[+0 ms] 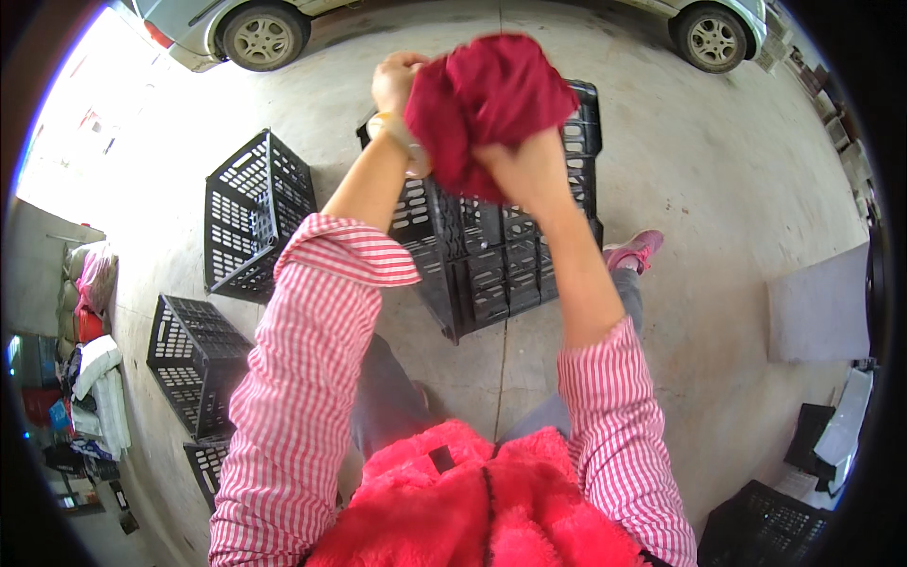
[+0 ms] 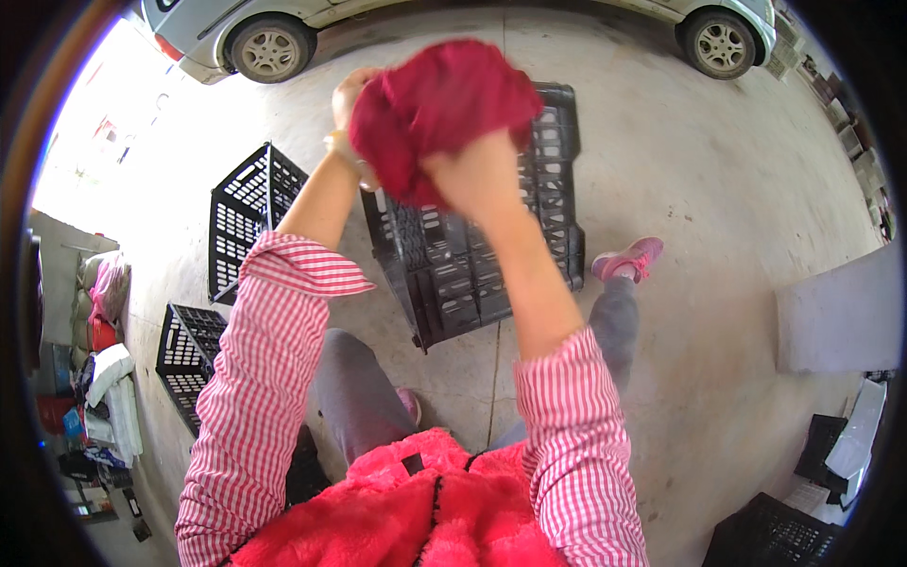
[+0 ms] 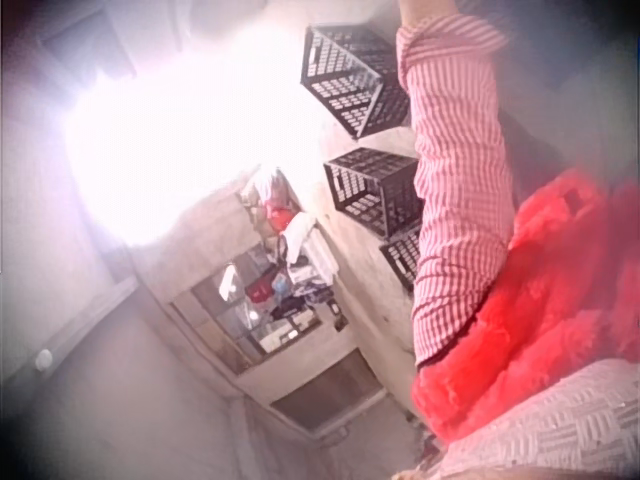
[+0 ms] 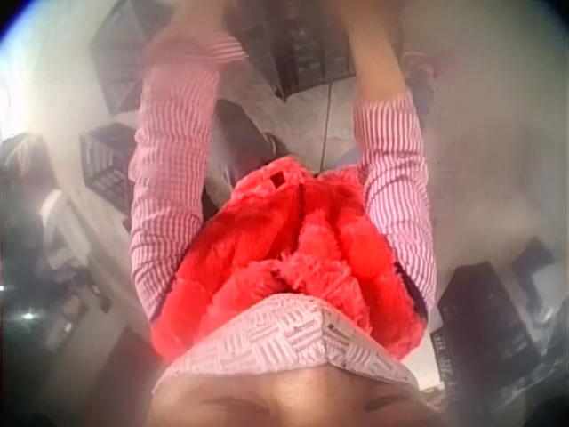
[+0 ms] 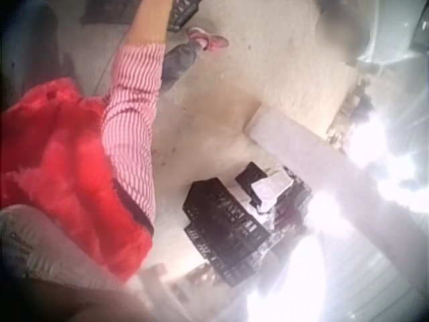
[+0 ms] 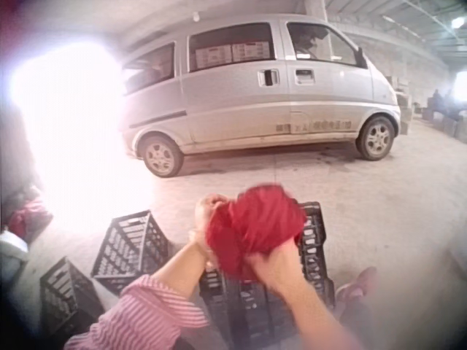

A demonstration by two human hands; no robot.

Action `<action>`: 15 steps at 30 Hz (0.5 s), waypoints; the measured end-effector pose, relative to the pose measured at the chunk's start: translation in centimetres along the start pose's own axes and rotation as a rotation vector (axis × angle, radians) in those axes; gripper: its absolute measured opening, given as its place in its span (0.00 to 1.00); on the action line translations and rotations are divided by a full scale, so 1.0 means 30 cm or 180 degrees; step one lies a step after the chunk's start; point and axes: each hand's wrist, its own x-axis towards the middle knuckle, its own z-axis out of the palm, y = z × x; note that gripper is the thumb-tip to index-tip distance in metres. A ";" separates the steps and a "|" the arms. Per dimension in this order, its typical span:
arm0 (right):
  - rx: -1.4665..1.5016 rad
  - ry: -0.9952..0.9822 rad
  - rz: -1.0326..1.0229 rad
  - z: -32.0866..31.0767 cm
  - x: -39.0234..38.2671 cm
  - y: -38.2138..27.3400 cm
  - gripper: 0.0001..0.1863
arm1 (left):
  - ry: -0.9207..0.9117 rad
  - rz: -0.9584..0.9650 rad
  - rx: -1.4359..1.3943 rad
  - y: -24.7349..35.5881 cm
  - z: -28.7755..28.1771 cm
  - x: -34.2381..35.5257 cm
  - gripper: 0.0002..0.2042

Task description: The person wipes the interior and exterior surfaces of black plastic crates using a red cloth. They handle each crate one at a time, rotating it to clean multiple sides before moving to the next crate.

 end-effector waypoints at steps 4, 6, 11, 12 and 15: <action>-0.0372 -0.0265 -0.0264 0.025 -0.378 0.027 0.31 | 0.0463 -0.0523 -0.0273 0.017 -0.064 0.028 0.11; -0.0451 -0.0609 0.0281 0.012 -0.560 0.021 0.32 | 0.0397 -0.0591 -0.0210 0.012 -0.105 0.052 0.11; -0.0144 -0.0292 0.1845 -0.051 -0.765 0.079 0.31 | 0.0088 -0.0269 -0.0146 -0.023 -0.136 0.058 0.12; -0.0006 0.0090 0.1594 -0.076 -0.765 0.118 0.29 | 0.0015 -0.0312 -0.0238 -0.023 -0.134 0.055 0.13; -0.0598 0.0820 0.1406 -0.179 -0.678 0.322 0.25 | -0.0053 -0.0367 -0.0238 0.000 -0.124 0.043 0.13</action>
